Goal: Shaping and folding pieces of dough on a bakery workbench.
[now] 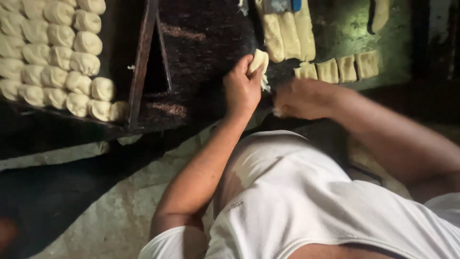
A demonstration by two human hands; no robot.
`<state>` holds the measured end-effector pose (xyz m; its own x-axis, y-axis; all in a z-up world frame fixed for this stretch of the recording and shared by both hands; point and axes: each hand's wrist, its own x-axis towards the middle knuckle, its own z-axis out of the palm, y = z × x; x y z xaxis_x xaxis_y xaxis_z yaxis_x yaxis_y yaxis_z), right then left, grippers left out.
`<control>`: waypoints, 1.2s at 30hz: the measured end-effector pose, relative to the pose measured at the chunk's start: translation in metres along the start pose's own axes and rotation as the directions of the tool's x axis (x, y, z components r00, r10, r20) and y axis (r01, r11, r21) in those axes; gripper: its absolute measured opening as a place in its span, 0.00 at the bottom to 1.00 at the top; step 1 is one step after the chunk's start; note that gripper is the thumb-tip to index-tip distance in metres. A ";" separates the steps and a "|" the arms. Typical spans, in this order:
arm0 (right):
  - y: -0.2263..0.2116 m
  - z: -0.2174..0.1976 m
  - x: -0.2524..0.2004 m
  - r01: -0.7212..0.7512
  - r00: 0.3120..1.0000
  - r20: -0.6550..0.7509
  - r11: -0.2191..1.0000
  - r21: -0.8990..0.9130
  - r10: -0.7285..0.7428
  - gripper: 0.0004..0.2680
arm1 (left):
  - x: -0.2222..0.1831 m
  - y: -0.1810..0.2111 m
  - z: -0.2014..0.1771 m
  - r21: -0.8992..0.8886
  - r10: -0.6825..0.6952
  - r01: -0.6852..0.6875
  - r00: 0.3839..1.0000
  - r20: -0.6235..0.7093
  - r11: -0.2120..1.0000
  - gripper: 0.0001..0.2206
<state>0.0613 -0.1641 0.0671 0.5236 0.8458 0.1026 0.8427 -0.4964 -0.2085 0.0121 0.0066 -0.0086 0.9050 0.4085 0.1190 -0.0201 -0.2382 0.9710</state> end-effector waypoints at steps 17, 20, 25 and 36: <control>-0.012 -0.056 -0.028 -0.273 0.870 -0.312 0.901 0.337 0.381 0.09 | -0.002 0.078 0.005 -0.286 -0.069 0.215 0.892 0.447 0.934 0.08; -0.023 -0.067 -0.027 -0.012 0.896 -0.441 0.995 0.103 0.057 0.20 | 0.010 0.096 -0.003 -0.382 -0.236 0.503 0.791 0.564 0.775 0.09; 0.024 -0.050 -0.070 -0.021 0.924 -0.372 0.984 0.175 0.086 0.11 | 0.001 0.093 0.017 -0.394 -0.077 0.350 0.822 0.564 0.850 0.08; 0.074 -0.098 -0.083 -0.188 0.880 0.205 -0.083 0.979 0.429 0.07 | -0.001 0.138 0.054 -0.421 0.204 0.020 0.853 0.480 0.907 0.08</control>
<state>0.0927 -0.2903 0.1380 0.7965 0.5711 -0.1984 -0.2906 0.0739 -0.9540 0.0314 -0.0741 0.1143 0.9719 -0.1235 0.2003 -0.1791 0.1635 0.9701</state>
